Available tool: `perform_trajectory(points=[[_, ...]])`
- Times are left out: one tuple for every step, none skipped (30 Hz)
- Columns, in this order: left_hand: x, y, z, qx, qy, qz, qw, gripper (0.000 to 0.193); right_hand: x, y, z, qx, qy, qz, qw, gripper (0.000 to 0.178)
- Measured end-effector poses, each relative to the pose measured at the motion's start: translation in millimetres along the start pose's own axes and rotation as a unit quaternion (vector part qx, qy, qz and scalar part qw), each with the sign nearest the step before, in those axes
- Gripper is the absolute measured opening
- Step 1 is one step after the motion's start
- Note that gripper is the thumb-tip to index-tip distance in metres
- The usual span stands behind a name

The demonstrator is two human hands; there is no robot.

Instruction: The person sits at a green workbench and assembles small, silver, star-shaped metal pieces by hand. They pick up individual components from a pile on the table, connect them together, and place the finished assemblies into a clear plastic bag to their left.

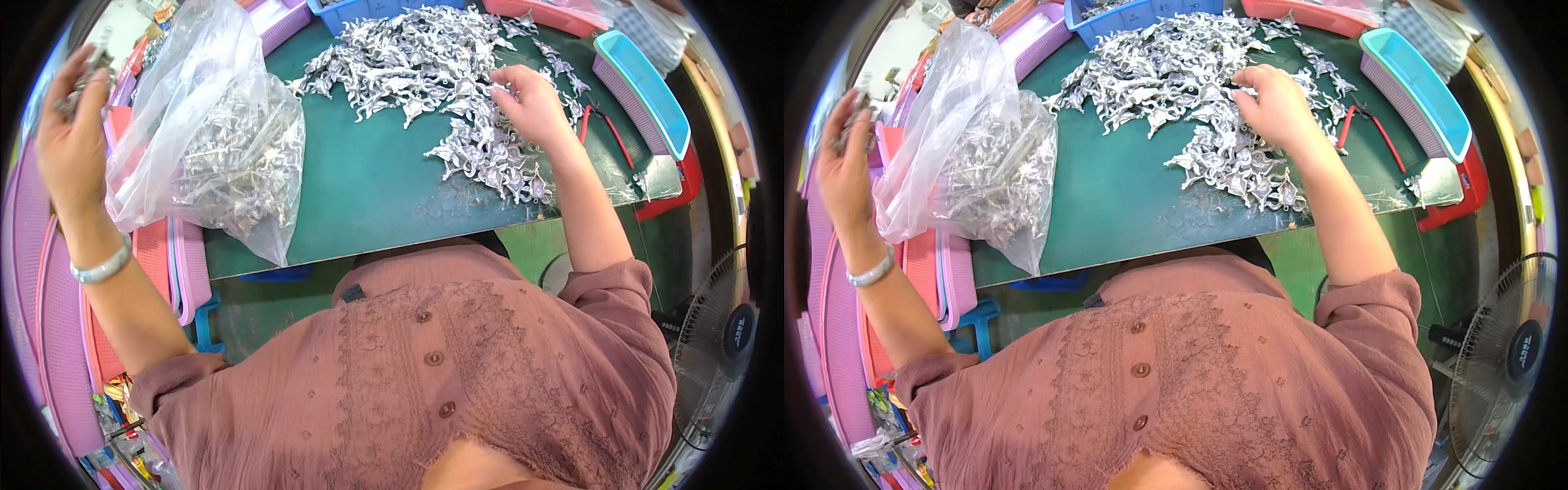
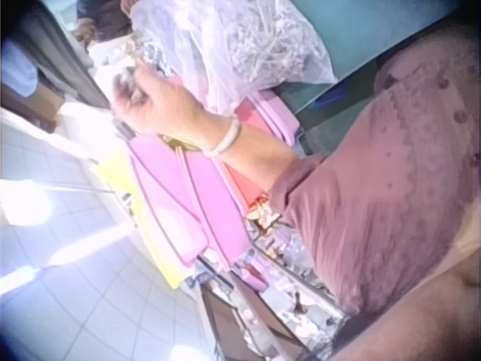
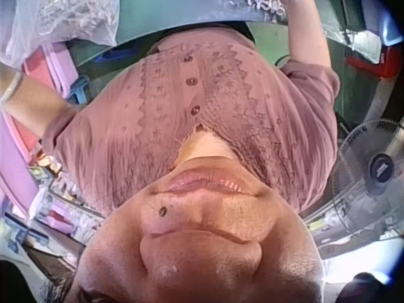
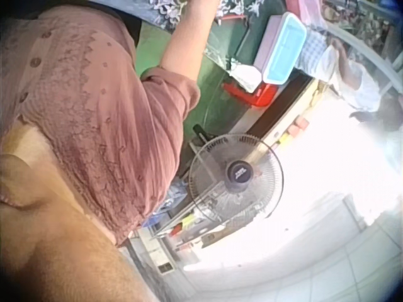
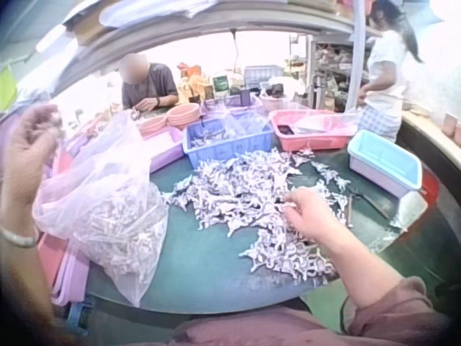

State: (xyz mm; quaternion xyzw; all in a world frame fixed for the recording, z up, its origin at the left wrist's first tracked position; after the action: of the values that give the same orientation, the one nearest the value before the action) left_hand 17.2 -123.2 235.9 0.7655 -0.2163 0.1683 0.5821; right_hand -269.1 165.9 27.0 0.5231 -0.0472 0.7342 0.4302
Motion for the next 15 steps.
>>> perform_trajectory(points=[[-6, 0, 26, 0.030, 0.009, 0.076, 0.997, 0.029, -5, 7, -3, 0.014, -0.028, 0.014, 0.999, 0.025], [-13, -6, 36, 0.113, 0.050, 0.172, 0.977, 0.030, -9, 11, -2, 0.017, -0.041, 0.027, 0.999, 0.025], [-18, -18, 42, 0.114, 0.049, 0.232, 0.965, 0.030, -14, 15, 1, 0.021, -0.054, 0.041, 0.998, 0.025], [-33, -25, 46, 0.106, 0.039, 0.295, 0.949, 0.030, -15, 16, -1, 0.014, -0.073, 0.050, 0.996, 0.024], [-38, -26, 48, 0.111, 0.023, 0.290, 0.950, 0.030, -18, 16, -5, 0.006, -0.065, 0.058, 0.996, 0.022], [-41, -28, 45, 0.118, 0.006, 0.284, 0.952, 0.030, -18, 17, -6, 0.004, -0.070, 0.059, 0.996, 0.020], [-41, -31, 41, 0.129, -0.006, 0.277, 0.952, 0.030, -19, 19, -4, 0.008, -0.074, 0.064, 0.995, 0.019], [-39, -31, 37, 0.113, -0.015, 0.242, 0.964, 0.029, -20, 20, -3, 0.011, -0.078, 0.068, 0.995, 0.018], [-36, -31, 34, 0.097, -0.023, 0.206, 0.973, 0.029, -20, 21, -2, 0.011, -0.064, 0.057, 0.996, 0.015], [-32, -31, 29, 0.081, -0.031, 0.169, 0.982, 0.029, -22, 21, -2, 0.008, -0.057, 0.060, 0.997, 0.015], [-33, -33, 14, 0.056, -0.007, 0.146, 0.988, 0.025, -23, 22, -1, 0.006, -0.049, 0.062, 0.997, 0.014], [-37, -36, -4, -0.008, 0.027, 0.135, 0.990, 0.023, -25, 23, -1, 0.003, -0.042, 0.064, 0.997, 0.014], [-44, -38, -23, -0.076, 0.059, 0.123, 0.988, 0.022, -24, 22, 0, 0.017, -0.034, 0.046, 0.998, 0.014], [-51, -43, -40, -0.142, 0.092, 0.110, 0.979, 0.021, -23, 22, 1, 0.033, -0.026, 0.030, 0.999, 0.014], [-61, -48, -50, -0.165, 0.079, 0.097, 0.978, 0.019, -22, 22, 3, 0.048, -0.018, 0.013, 0.999, 0.014]])
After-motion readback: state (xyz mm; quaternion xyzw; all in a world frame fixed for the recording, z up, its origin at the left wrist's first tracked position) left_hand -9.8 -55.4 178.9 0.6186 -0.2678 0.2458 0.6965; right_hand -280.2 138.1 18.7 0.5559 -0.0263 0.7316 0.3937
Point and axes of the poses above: each hand's wrist, its own y-axis towards the middle knuckle, its own x-axis out of the back of the hand, z = x × y, the point moved 5 cm from there along y, towards the middle knuckle, and after that the axes turned 9 degrees about -x, right-handed, at the moved point
